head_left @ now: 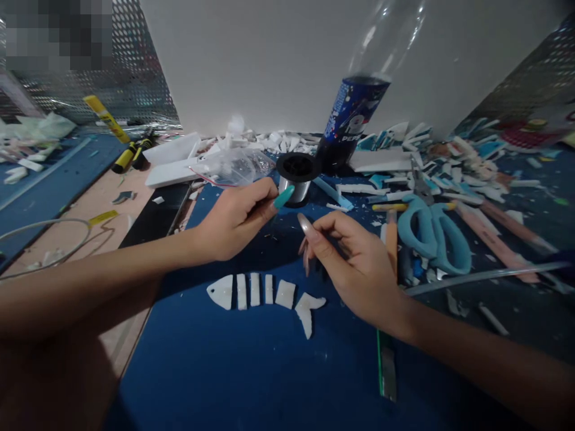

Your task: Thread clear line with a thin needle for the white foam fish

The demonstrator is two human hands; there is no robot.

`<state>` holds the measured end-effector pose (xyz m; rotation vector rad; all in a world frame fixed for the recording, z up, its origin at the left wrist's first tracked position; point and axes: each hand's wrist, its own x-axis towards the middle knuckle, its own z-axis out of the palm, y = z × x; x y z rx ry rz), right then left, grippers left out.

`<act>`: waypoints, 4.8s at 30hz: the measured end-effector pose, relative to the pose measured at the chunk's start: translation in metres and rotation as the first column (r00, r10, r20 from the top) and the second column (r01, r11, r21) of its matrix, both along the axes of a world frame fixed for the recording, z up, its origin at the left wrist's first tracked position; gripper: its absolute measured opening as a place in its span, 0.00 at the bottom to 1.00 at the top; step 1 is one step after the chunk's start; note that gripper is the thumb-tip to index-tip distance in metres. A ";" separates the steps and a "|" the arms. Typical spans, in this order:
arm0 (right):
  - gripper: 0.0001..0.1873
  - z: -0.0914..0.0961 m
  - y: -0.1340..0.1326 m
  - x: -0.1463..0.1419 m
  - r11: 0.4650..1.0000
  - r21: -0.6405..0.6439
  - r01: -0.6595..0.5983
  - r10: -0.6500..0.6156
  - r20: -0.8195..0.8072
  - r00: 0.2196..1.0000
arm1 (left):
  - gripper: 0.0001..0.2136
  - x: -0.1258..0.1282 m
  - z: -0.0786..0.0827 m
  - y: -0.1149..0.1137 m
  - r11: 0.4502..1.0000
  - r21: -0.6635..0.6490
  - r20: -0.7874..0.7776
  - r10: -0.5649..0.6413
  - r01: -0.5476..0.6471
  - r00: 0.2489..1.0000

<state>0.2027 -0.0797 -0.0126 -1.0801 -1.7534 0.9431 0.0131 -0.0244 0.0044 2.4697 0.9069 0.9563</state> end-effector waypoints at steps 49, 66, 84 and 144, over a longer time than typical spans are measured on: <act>0.10 0.005 -0.003 0.000 0.994 0.094 0.052 -0.051 -0.014 0.999 | 0.12 0.004 -0.007 -0.003 0.474 -0.787 0.418 -0.063 0.396 0.906; 0.08 0.005 -0.004 0.001 0.988 0.155 0.014 -0.023 0.054 0.998 | 0.11 0.009 -0.019 -0.007 0.155 -0.783 0.617 0.063 0.603 0.785; 0.08 0.003 -0.006 0.001 0.990 0.143 0.014 -0.025 0.074 0.997 | 0.10 0.010 -0.014 -0.006 0.134 -0.803 0.593 0.080 0.581 0.801; 0.09 0.004 -0.005 0.000 0.996 0.081 -0.027 0.024 0.031 0.999 | 0.11 0.008 -0.018 -0.008 0.164 -0.793 0.597 0.010 0.587 0.802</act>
